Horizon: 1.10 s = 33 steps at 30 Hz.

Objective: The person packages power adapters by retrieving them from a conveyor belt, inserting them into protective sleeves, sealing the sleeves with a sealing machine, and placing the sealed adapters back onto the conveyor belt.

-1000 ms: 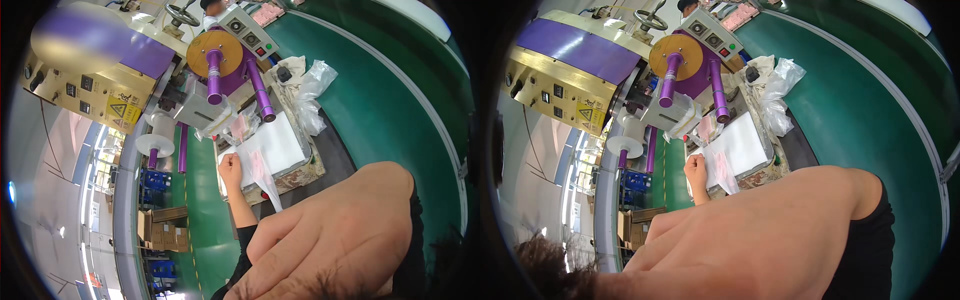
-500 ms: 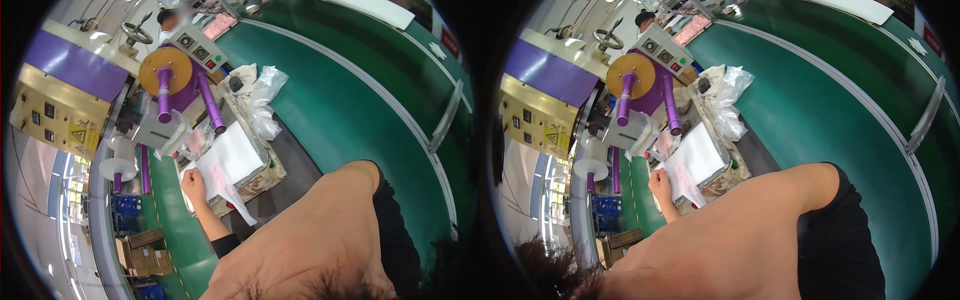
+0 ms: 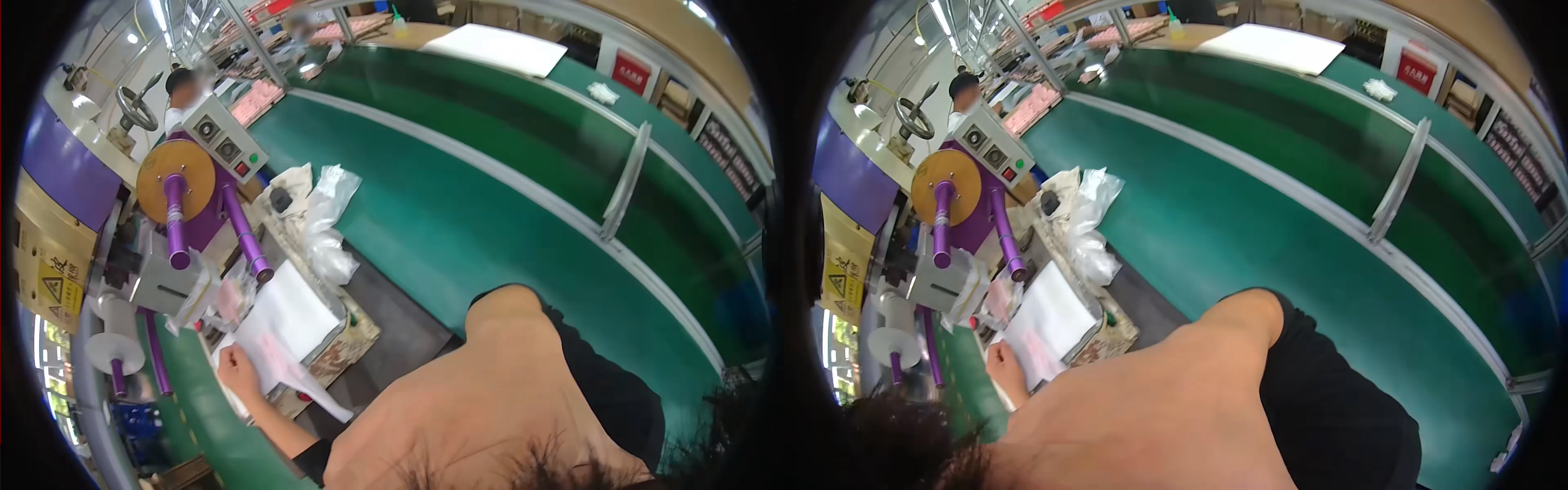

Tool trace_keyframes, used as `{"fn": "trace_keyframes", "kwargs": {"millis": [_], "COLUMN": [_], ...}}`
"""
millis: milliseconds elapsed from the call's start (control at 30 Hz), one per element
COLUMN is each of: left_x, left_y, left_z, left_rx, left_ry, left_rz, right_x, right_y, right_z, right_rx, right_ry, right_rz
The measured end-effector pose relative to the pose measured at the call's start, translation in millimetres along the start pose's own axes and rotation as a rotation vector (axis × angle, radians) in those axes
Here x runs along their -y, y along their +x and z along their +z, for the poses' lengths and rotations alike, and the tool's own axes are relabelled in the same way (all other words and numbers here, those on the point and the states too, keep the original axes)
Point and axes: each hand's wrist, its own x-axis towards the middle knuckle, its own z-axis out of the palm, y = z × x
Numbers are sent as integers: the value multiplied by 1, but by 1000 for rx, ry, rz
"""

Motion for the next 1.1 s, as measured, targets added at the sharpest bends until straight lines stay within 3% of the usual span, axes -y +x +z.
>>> {"fn": "trace_keyframes", "kwargs": {"millis": [1100], "left_x": [4], "left_y": [-1], "left_z": [6], "left_rx": [40], "left_ry": [-41], "left_rz": [-70], "right_x": [6], "right_y": [-4], "right_z": [15], "right_rx": [-140], "right_ry": [51], "right_rz": [48]}}
